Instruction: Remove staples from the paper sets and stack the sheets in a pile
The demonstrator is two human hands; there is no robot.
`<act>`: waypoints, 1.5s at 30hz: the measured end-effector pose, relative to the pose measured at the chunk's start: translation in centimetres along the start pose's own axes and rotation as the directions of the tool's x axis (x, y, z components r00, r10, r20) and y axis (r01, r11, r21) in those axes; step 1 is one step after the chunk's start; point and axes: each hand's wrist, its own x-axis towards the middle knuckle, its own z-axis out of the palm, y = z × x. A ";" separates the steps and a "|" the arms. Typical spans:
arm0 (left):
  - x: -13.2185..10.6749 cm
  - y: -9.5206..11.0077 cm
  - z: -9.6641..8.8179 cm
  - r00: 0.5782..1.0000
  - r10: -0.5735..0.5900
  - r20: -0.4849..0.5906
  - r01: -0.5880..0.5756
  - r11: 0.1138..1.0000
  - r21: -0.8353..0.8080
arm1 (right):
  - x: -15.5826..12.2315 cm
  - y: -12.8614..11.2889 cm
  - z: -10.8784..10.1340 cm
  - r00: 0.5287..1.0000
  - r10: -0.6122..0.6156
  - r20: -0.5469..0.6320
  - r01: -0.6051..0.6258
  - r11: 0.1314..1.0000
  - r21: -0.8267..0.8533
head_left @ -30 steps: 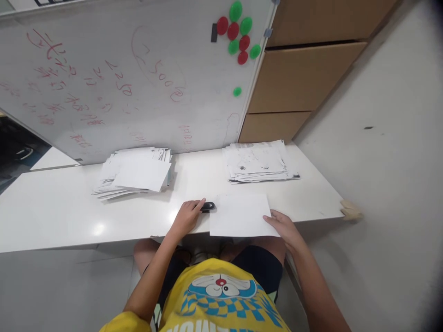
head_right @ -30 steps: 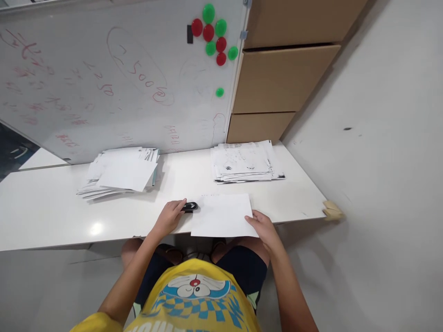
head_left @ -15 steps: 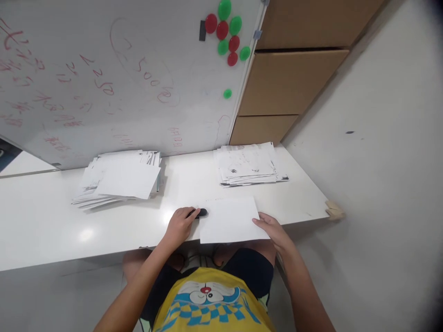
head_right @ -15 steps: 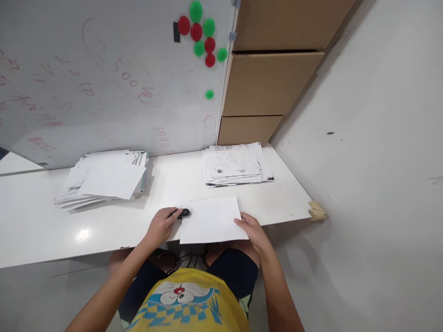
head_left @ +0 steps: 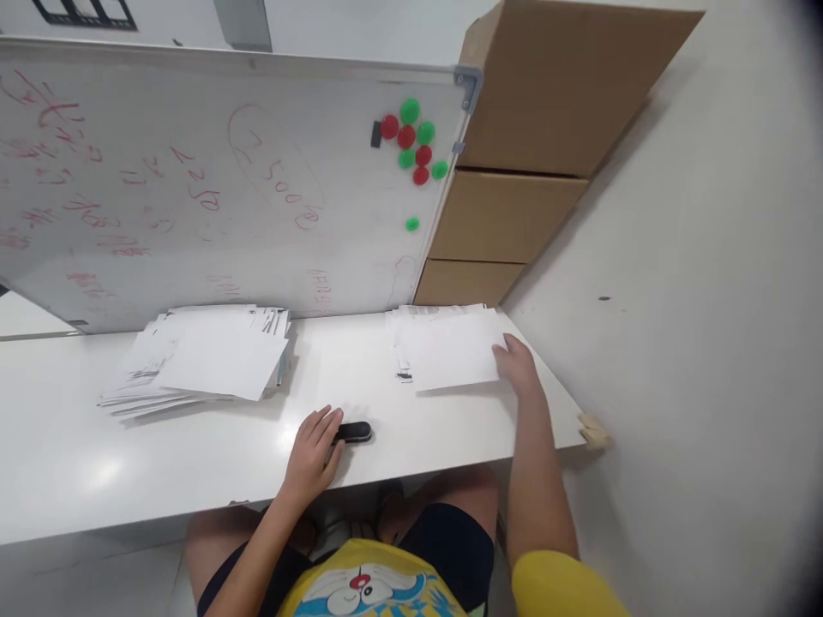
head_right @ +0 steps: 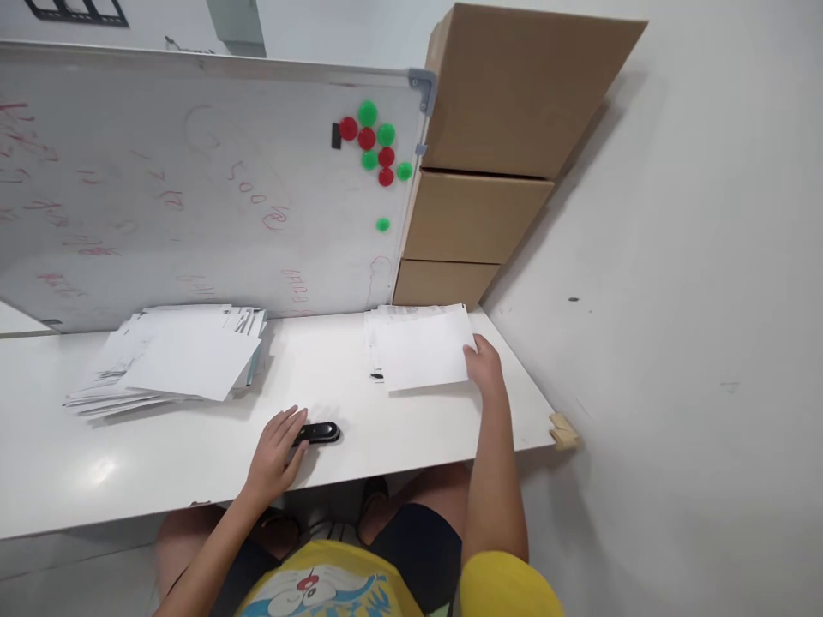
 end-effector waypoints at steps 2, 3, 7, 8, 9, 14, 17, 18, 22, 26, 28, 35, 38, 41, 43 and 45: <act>0.6 -2.0 -1.3 0.987 -0.111 -0.117 0.117 0.992 0.038 | 2.6 -0.8 1.7 1.000 0.016 0.005 -0.016 0.997 -0.078; 1.0 -3.5 -2.3 0.973 -0.167 -0.158 0.181 0.980 0.081 | 3.3 -1.1 2.5 1.000 0.024 -0.011 -0.025 0.994 -0.104; 2.5 -10.4 -8.0 0.974 -0.225 -0.028 0.223 0.928 0.297 | 0.7 -2.4 4.6 0.934 -0.144 -0.326 0.121 0.989 -0.088; 2.7 -11.9 -9.4 0.975 -0.222 0.034 0.199 0.926 0.322 | -1.1 -2.6 4.9 0.887 -0.196 -0.418 0.194 0.980 -0.048; 2.9 -13.1 -10.8 0.973 -0.215 0.082 0.176 0.924 0.340 | -3.2 -2.9 5.1 0.851 -0.226 -0.474 0.257 0.966 -0.001; 3.3 -16.3 -14.5 0.932 -0.350 0.092 0.275 0.850 0.449 | -13.7 -3.5 7.4 0.850 -0.233 -0.472 0.335 0.931 0.143; 3.1 -16.6 -14.7 0.859 -0.481 0.174 0.350 0.802 0.484 | -17.4 -2.9 8.4 0.929 -0.125 -0.349 0.232 0.931 0.283; 2.8 -16.4 -14.7 0.842 -0.500 0.203 0.357 0.798 0.486 | -18.2 -2.6 8.5 0.947 -0.085 -0.311 0.189 0.927 0.323; 1.2 -13.4 -14.9 0.861 -0.487 0.143 0.416 0.839 0.352 | -20.3 -2.6 8.4 0.973 0.063 -0.220 0.040 0.900 0.435; -0.1 -5.9 -14.4 0.779 -0.624 -0.068 0.612 0.779 -0.134 | -22.0 -5.8 8.5 0.988 0.149 0.047 -0.152 0.853 0.500; -0.2 -1.1 -13.2 0.588 -0.808 -0.026 0.665 0.502 -0.553 | -22.8 -8.1 8.7 0.957 0.030 0.288 -0.189 0.817 0.545; 0.5 5.9 -10.0 0.386 -0.762 0.520 0.512 -0.292 -0.808 | -24.2 -12.8 7.8 0.637 -0.087 0.766 -0.640 0.494 0.588; 1.2 4.3 -11.3 0.360 -0.714 0.601 0.537 -0.368 -0.759 | -24.7 -12.6 7.2 0.613 -0.085 0.785 -0.709 0.380 0.594; 2.3 2.8 -12.5 0.359 -0.739 0.570 0.560 -0.318 -0.765 | -26.2 -12.0 7.3 0.607 -0.169 0.777 -0.721 0.295 0.627; 2.9 2.7 -12.6 0.360 -0.722 0.590 0.580 -0.322 -0.748 | -27.5 -11.6 7.8 0.588 -0.177 0.789 -0.748 0.251 0.614; 2.8 3.2 -12.3 0.356 -0.703 0.615 0.595 -0.337 -0.730 | -28.7 -11.4 8.4 0.556 -0.147 0.818 -0.796 0.191 0.575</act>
